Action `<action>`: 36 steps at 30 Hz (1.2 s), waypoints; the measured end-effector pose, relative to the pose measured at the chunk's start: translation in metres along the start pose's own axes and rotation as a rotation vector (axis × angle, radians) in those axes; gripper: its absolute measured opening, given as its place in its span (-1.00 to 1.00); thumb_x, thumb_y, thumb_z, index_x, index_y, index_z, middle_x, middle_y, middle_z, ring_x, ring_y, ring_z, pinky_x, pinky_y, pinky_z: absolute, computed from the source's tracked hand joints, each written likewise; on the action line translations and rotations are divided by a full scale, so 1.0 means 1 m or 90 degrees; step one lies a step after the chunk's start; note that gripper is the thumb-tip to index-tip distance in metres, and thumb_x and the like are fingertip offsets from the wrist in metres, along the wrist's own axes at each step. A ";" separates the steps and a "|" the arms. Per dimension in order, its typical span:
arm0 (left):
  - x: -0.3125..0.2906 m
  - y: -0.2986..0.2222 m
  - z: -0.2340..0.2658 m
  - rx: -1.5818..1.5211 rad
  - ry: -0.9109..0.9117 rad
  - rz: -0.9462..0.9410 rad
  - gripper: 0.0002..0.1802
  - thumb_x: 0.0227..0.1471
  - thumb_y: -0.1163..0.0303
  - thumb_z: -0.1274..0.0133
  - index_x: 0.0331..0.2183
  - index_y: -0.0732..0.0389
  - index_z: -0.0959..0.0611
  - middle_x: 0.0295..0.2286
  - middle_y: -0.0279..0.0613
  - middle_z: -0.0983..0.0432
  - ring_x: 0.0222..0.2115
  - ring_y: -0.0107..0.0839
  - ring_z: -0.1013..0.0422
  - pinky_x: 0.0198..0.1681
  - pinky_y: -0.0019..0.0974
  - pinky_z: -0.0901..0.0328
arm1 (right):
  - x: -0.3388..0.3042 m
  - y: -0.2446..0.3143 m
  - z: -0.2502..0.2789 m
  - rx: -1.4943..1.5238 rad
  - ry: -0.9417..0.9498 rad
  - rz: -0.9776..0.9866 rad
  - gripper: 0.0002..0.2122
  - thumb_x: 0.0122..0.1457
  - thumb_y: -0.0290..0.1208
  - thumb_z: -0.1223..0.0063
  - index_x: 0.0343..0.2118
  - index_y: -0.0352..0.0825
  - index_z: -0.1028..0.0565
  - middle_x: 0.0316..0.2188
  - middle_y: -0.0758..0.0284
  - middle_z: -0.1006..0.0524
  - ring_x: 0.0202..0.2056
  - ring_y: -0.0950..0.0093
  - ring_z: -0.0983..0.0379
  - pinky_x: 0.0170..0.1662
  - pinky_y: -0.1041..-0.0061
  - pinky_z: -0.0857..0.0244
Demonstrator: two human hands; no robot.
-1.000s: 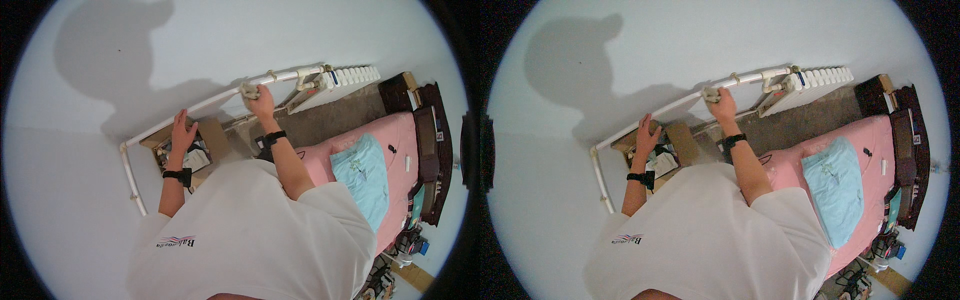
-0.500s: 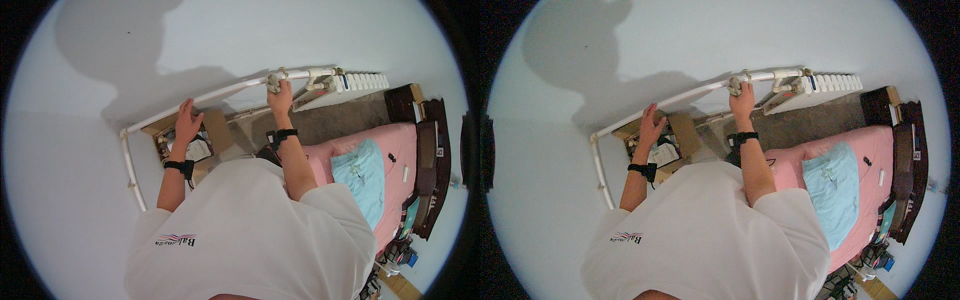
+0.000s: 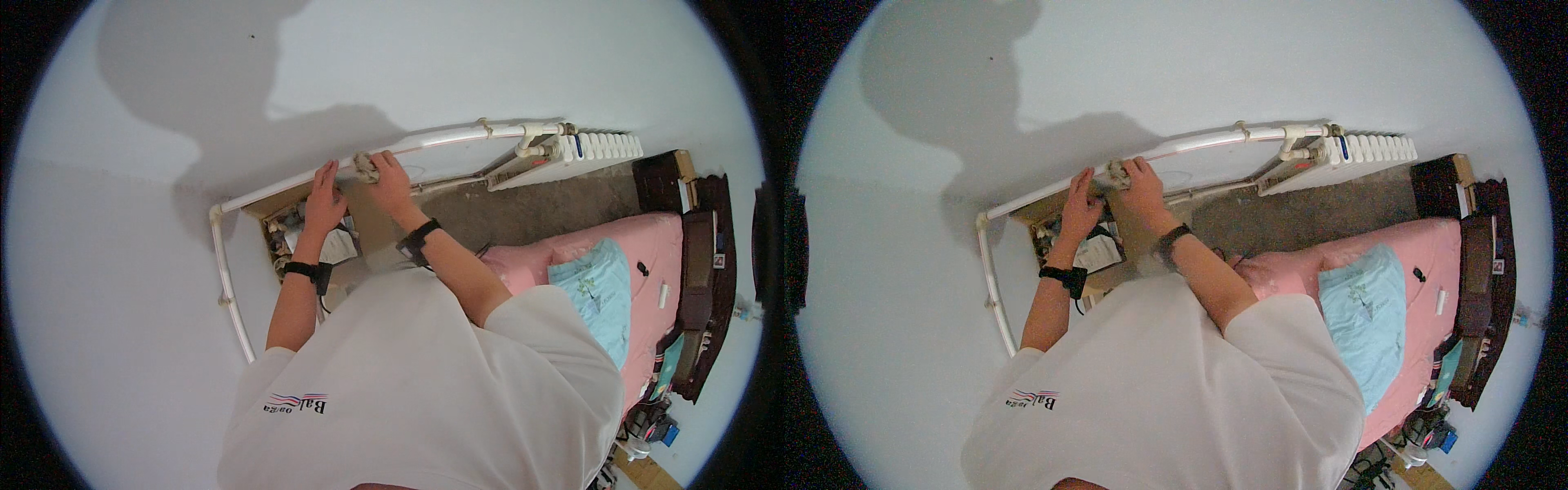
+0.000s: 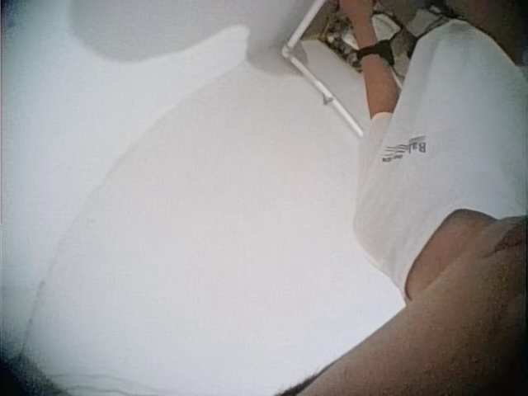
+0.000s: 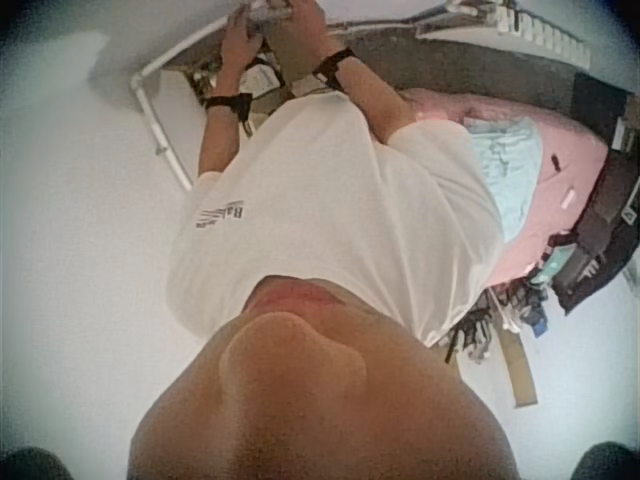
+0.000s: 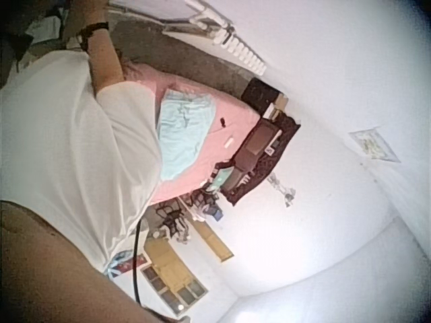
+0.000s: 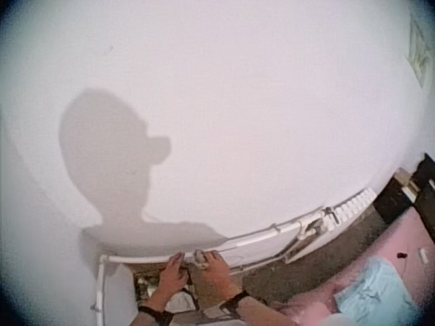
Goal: The person wipes the exterior surfaces and pipes of a wall-mounted radiator and the adjacent wall using a cloth.
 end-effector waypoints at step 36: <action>0.003 0.007 -0.005 0.022 -0.087 -0.086 -0.26 0.07 0.52 -0.04 0.28 0.04 -0.28 0.24 -0.19 -0.14 -0.32 -0.32 -0.50 -0.18 -0.23 -0.43 | -0.022 -0.184 0.154 0.093 -0.423 -0.291 -0.63 -0.06 -0.53 -0.20 -0.15 -0.46 -0.40 -0.26 0.05 -0.51 -0.23 0.11 -0.47 -0.08 0.25 -0.34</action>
Point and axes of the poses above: each hand's wrist, its own x-axis towards the middle knuckle, its own z-axis out of the back of the hand, y = z × x, the point moved 8 cm from there along x, towards the middle knuckle
